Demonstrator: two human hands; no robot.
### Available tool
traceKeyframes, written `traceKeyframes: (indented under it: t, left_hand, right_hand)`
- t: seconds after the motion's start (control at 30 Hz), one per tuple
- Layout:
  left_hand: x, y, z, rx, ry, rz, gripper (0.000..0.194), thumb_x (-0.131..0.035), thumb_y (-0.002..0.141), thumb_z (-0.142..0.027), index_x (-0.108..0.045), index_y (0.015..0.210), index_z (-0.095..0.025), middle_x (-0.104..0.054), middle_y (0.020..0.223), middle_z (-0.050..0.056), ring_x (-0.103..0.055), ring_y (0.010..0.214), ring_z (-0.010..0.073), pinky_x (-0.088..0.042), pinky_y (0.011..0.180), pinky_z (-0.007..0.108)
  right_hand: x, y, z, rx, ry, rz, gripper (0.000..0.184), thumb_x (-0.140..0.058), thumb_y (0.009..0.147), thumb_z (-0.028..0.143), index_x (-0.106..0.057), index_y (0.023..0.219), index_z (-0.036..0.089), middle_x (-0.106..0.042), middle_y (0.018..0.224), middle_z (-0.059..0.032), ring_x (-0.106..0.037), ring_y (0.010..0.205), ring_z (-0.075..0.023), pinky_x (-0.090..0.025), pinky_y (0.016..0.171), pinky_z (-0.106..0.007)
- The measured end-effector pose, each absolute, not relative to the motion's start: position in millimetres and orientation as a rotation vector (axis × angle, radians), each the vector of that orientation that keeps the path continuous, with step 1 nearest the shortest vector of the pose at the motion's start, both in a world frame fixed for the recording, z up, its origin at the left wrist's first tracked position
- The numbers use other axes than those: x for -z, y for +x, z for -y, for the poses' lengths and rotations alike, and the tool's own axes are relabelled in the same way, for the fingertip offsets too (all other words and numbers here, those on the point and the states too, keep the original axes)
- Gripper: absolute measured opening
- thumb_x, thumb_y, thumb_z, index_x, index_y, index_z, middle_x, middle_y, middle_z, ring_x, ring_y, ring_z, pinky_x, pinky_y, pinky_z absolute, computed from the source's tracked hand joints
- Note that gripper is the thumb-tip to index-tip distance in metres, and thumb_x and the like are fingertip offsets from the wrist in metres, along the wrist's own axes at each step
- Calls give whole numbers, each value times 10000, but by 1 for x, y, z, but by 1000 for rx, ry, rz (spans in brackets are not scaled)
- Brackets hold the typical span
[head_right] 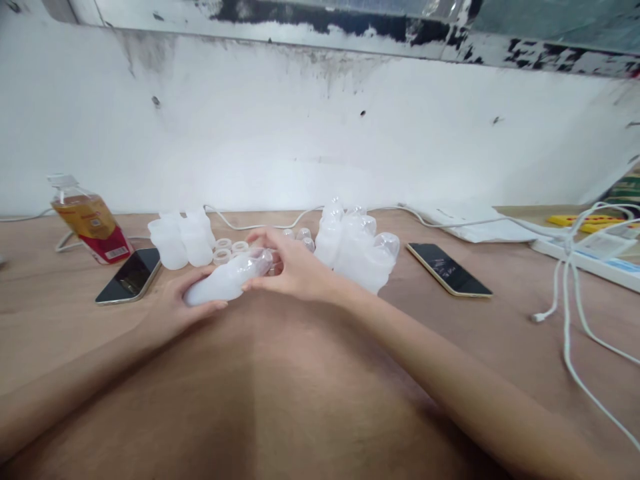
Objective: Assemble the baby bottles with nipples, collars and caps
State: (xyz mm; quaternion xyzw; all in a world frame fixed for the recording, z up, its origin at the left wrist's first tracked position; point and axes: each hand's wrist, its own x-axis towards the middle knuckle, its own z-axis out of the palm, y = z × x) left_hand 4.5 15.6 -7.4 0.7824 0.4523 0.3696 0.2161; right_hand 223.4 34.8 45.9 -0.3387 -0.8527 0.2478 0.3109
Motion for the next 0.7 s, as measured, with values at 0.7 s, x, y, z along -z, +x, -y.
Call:
traceKeyframes:
  t: [0.7]
  left_hand:
    - [26,3,-26,-1153,2220,-1087,395,-601,723,-316,-483,1082,-203,-504,1093,77,-530,920,177,-506,701,310]
  right_hand:
    - [-88,277,-51,652,-2020,2248,428,-435,737,508,-508,999,177,-628,815,-74,-556,724,-238,-299,489,-268]
